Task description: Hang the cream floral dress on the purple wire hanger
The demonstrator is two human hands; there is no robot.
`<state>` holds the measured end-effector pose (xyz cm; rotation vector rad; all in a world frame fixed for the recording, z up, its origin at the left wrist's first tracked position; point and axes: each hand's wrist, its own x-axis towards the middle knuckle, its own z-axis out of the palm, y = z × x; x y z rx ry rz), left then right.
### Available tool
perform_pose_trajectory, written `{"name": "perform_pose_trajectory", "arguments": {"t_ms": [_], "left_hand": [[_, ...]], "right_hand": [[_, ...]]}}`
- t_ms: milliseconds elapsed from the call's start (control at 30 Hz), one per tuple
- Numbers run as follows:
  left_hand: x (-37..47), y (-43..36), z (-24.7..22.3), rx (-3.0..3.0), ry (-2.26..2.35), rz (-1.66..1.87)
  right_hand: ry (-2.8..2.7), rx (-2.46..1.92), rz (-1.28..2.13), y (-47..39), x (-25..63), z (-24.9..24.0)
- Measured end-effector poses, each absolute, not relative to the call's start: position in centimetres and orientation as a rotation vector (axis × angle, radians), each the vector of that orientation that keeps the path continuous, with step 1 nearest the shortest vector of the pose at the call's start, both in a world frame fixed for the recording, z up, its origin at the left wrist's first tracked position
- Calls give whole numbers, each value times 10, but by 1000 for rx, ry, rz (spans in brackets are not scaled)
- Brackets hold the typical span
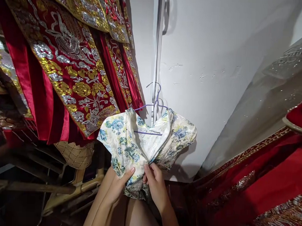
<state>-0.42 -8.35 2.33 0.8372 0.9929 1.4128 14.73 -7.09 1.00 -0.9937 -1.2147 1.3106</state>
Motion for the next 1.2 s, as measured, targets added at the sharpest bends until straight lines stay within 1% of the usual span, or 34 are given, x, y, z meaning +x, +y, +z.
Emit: {"name": "perform_pose_trajectory", "arguments": {"t_ms": [133, 367, 567, 867, 967, 1067, 1200], "left_hand": [[-12, -84, 28, 911, 1028, 1413], [-15, -86, 15, 816, 1003, 1337], [-15, -89, 28, 884, 1016, 1392], [-10, -90, 23, 768, 1019, 1492], [-13, -82, 22, 594, 978, 1567], [-21, -72, 17, 254, 891, 1666], [-29, -70, 14, -78, 938, 1943]], "right_hand": [[-1207, -977, 1291, -67, 138, 18], [-1246, -946, 1294, -71, 148, 14], [-1197, -932, 1287, -72, 148, 19], [-1420, -1015, 1255, -76, 165, 21], [-1401, -1025, 1315, -77, 170, 19], [-1367, -1063, 1341, -79, 171, 21], [-1366, -1120, 1283, -81, 168, 27]]}}
